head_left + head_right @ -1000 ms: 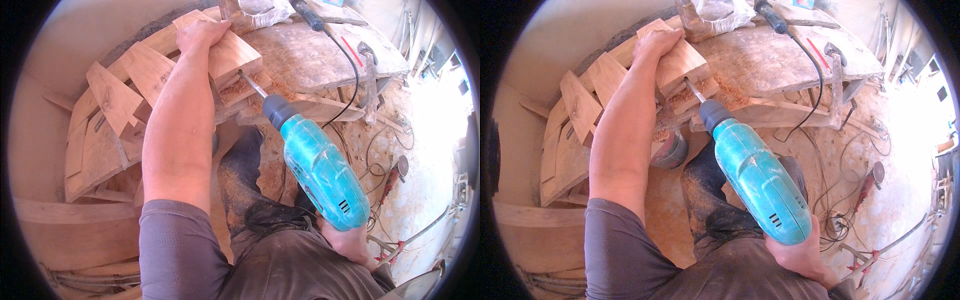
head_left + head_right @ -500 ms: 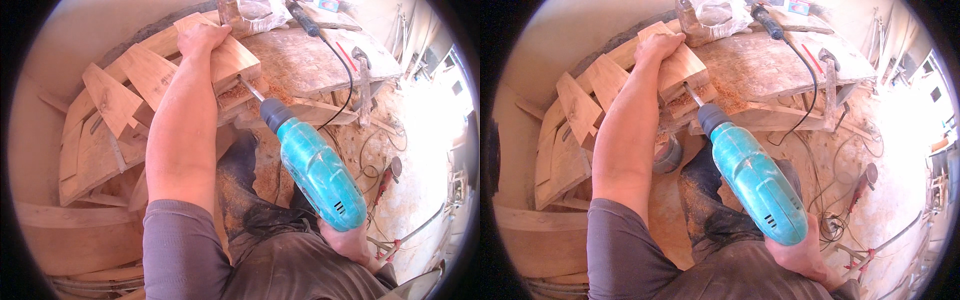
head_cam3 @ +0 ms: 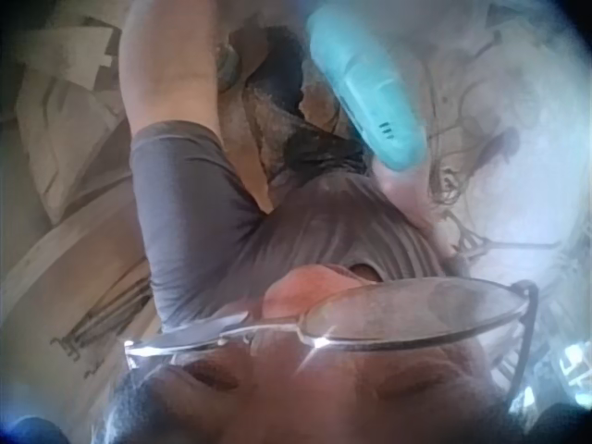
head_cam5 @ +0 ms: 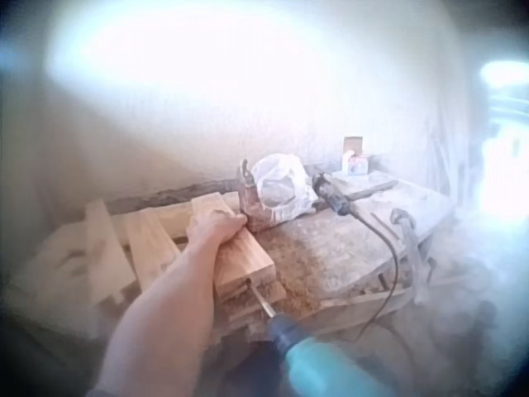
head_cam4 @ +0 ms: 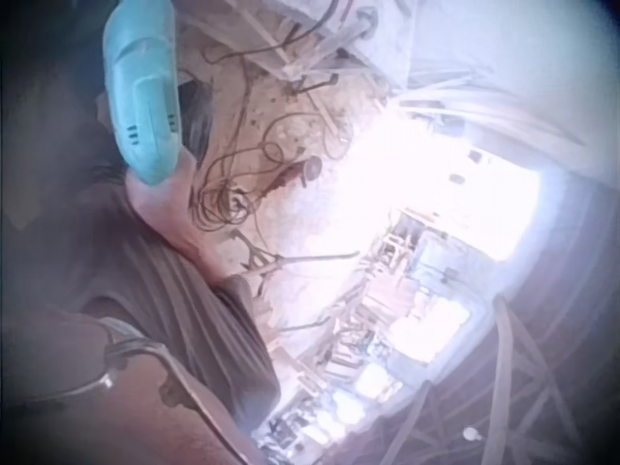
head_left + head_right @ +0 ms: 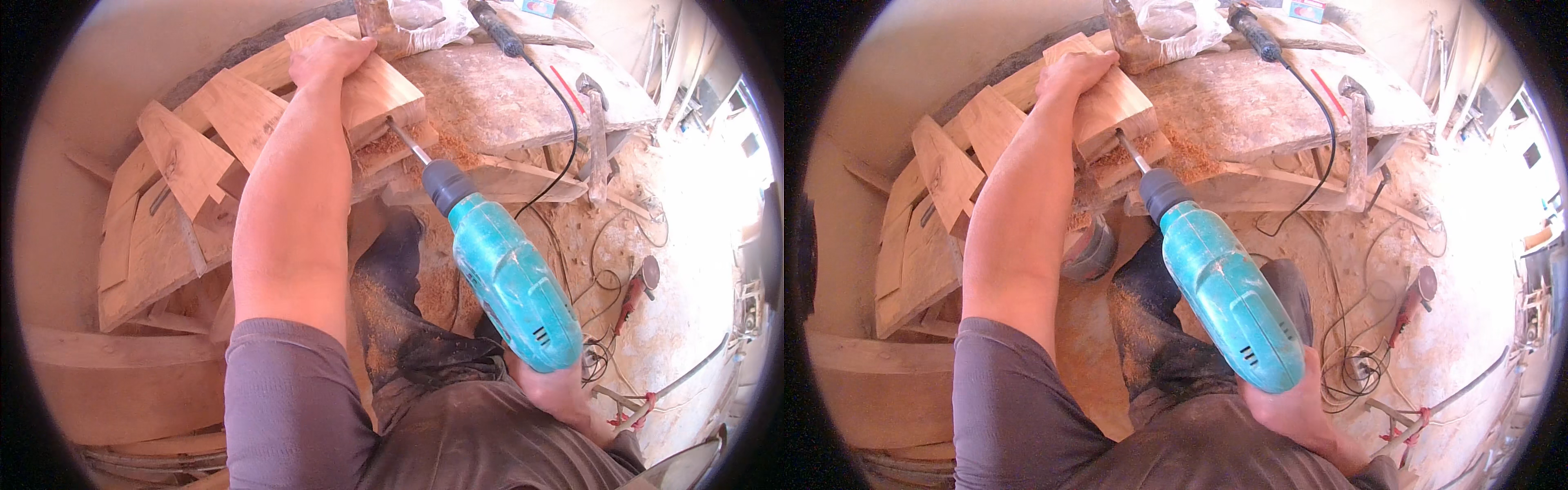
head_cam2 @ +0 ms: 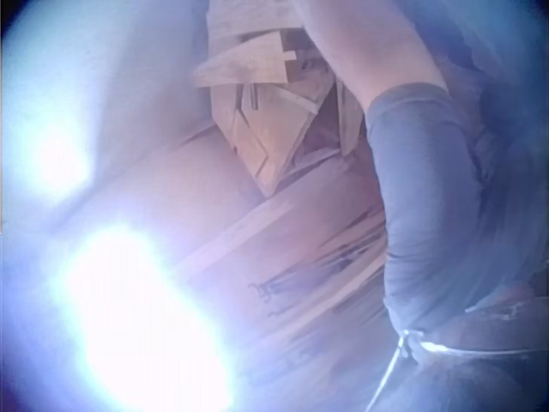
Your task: The person drills holes into wooden planks using a corded drill. They measure and mark the wood with a square and pencil before drilling multiple holes in sequence.
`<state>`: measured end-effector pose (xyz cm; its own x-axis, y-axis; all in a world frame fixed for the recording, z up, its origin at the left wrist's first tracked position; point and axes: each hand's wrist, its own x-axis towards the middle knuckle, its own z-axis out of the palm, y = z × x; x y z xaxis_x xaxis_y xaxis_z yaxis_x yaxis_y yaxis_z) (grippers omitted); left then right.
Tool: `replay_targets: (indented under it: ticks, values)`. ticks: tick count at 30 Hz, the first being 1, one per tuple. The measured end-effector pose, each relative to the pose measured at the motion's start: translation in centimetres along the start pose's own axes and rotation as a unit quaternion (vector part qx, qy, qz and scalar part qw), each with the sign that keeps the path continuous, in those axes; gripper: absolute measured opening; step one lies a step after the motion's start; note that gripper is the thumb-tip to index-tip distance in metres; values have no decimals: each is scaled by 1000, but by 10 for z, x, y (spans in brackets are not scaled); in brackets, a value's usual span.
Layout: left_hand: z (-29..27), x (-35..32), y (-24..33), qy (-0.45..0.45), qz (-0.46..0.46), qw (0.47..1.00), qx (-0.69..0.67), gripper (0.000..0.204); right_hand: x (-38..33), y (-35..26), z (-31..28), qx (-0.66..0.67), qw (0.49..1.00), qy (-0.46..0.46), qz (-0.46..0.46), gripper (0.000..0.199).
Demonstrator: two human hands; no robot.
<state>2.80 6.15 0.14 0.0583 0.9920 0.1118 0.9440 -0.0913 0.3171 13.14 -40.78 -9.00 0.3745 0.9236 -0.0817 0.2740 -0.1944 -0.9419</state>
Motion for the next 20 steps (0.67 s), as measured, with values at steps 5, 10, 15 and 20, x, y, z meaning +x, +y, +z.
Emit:
replay_targets:
  ticks: [5,10,15,20]
  values:
    - [6,16,-5,-14,11,1000,-7,80,13,20,21,44,999,9,-16,19]
    - [15,35,-15,-7,29,999,-14,81,19,36,27,9,998,14,-61,14]
    - [17,36,-8,-14,11,1000,8,85,11,52,18,20,998,-14,-61,18]
    - [13,31,-3,-14,-16,1000,13,87,7,85,20,-15,995,-35,-92,19]
